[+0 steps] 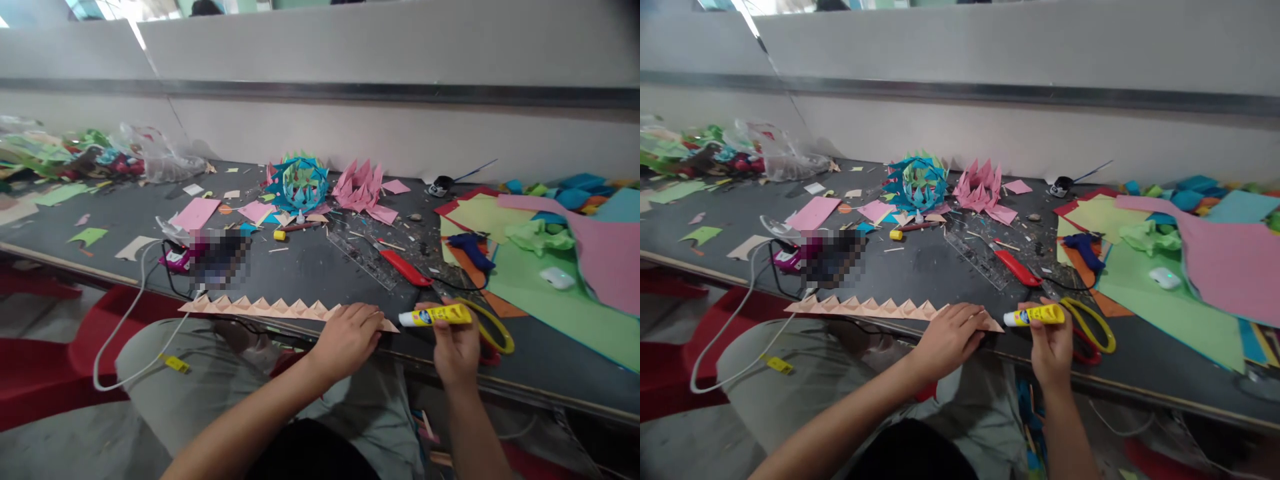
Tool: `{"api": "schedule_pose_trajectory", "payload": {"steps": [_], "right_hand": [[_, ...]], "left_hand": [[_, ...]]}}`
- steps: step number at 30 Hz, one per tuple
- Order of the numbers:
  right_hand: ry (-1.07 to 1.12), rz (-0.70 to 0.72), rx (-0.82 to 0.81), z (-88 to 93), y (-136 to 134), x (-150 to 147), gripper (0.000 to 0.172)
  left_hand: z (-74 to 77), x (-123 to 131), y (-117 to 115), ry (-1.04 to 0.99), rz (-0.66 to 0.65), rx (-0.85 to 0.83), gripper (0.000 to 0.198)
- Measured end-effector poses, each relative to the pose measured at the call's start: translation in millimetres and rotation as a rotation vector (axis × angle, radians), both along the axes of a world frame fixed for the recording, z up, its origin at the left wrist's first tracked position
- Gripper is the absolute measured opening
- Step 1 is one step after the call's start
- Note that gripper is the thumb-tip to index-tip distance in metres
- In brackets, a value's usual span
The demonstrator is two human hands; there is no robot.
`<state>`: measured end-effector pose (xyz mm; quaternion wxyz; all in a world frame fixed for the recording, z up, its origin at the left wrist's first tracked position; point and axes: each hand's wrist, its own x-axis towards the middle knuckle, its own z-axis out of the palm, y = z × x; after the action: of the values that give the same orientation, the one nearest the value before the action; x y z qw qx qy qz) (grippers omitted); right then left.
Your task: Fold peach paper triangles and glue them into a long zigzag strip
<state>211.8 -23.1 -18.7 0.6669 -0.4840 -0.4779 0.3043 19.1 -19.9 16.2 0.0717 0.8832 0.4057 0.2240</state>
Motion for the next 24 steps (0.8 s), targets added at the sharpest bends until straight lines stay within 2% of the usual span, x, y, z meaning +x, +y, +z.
{"api": "schedule_pose_trajectory", "payload": {"steps": [4, 8, 13, 18, 24], "right_hand": [[-0.147, 0.079, -0.004, 5.8, 0.0, -2.3, 0.033], [-0.258, 0.189, -0.011, 4.8, 3.5, -4.1, 0.034], [-0.358, 0.270, -0.011, -1.6, 7.5, -6.7, 0.034], [-0.298, 0.224, 0.007, -0.3, 8.9, -9.6, 0.032], [-0.158, 0.176, 0.043, 6.5, 11.1, -14.1, 0.029]], "left_hand": [[-16.8, 10.6, -2.3, 0.032, -0.008, 0.032, 0.023], [-22.6, 8.8, -1.8, 0.001, 0.000, 0.093, 0.024], [-22.8, 8.9, -4.1, -0.017, 0.045, 0.128, 0.024], [-23.8, 9.6, -5.5, -0.031, 0.033, 0.129, 0.023], [-6.9, 10.2, 5.6, 0.039, 0.081, -0.047, 0.023]]}}
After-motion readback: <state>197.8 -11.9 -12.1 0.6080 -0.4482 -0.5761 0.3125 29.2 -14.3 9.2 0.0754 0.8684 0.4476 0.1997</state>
